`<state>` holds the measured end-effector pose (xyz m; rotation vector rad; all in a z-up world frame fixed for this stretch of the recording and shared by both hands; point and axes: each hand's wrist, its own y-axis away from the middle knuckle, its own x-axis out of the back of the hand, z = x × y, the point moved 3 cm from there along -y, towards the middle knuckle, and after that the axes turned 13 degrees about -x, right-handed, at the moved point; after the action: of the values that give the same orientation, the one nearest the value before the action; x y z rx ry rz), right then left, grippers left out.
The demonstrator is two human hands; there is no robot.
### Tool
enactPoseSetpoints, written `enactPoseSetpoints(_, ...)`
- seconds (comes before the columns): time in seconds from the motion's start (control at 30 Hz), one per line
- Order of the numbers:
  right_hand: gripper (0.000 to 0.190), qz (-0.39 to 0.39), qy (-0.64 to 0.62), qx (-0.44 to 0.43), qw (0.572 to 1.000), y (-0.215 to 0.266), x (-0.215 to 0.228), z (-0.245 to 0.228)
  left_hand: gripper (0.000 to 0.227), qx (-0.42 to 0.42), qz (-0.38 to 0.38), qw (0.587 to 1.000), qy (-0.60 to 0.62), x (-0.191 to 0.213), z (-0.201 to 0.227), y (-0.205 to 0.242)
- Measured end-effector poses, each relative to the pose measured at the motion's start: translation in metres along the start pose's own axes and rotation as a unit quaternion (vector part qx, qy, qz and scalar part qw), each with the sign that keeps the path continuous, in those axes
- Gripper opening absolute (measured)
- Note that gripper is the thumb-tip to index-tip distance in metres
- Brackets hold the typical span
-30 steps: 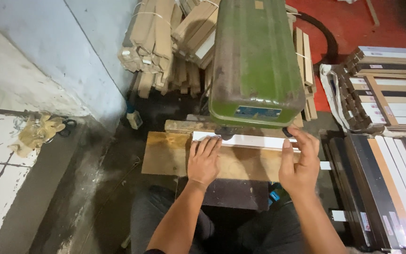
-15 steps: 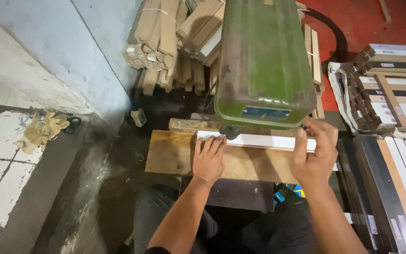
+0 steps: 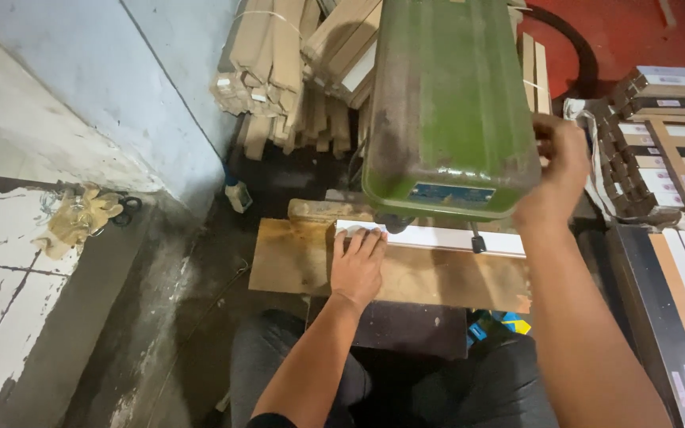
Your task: The person is positioning long rectangular frame components under a machine to apply a white strip or label, then stacking the finished pieces.
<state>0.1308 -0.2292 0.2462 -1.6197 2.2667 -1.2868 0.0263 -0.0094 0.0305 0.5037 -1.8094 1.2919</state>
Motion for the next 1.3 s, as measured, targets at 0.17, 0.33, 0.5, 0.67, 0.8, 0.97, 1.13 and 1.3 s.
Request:
enactPoseSetpoints(0.17, 0.08, -0.039, -0.258, -0.533, 0.805, -0.004, -0.032, 0.036, 0.044, 0.01, -0.017, 1.0, 0.015, 0.0, 0.0, -0.002)
enactPoseSetpoints(0.33, 0.005, -0.421, 0.263, -0.308, 0.812, 0.043, -0.042, 0.149, 0.037, 0.028, 0.001, 0.999, 0.015, 0.003, 0.0, -0.004)
enactPoseSetpoints(0.5, 0.038, -0.466, 0.225, -0.384, 0.764, 0.055, 0.019, 0.054, 0.05, 0.062, -0.136, 0.988, 0.044, -0.011, -0.001, 0.002)
enactPoseSetpoints(0.67, 0.043, -0.274, 0.207, -0.417, 0.841, 0.089, 0.06, 0.154, 0.047, 0.077, 0.0, 0.991, 0.109, 0.001, -0.005, 0.0)
enactPoseSetpoints(0.8, 0.049, -0.205, 0.208, -0.511, 0.808, 0.11, 0.075, 0.181, 0.038, 0.235, 0.035, 0.951, 0.199, 0.007, -0.012, 0.0)
enactPoseSetpoints(0.97, 0.043, -0.161, 0.023, -0.571, 0.805, 0.129, 0.064, 0.165, 0.03, 0.542, 0.023, 0.813, 0.214, 0.042, -0.035, -0.004)
enactPoseSetpoints(1.13, 0.039, -0.148, 0.112, -0.585, 0.789, 0.122, 0.071, 0.124, 0.032, 0.582, -0.056, 0.769, 0.259, 0.024, -0.042, -0.001)
enactPoseSetpoints(1.3, 0.04, -0.123, 0.201, -0.433, 0.87, 0.144, 0.093, 0.225, 0.029, 0.592, -0.057, 0.755, 0.277, 0.011, -0.031, -0.004)
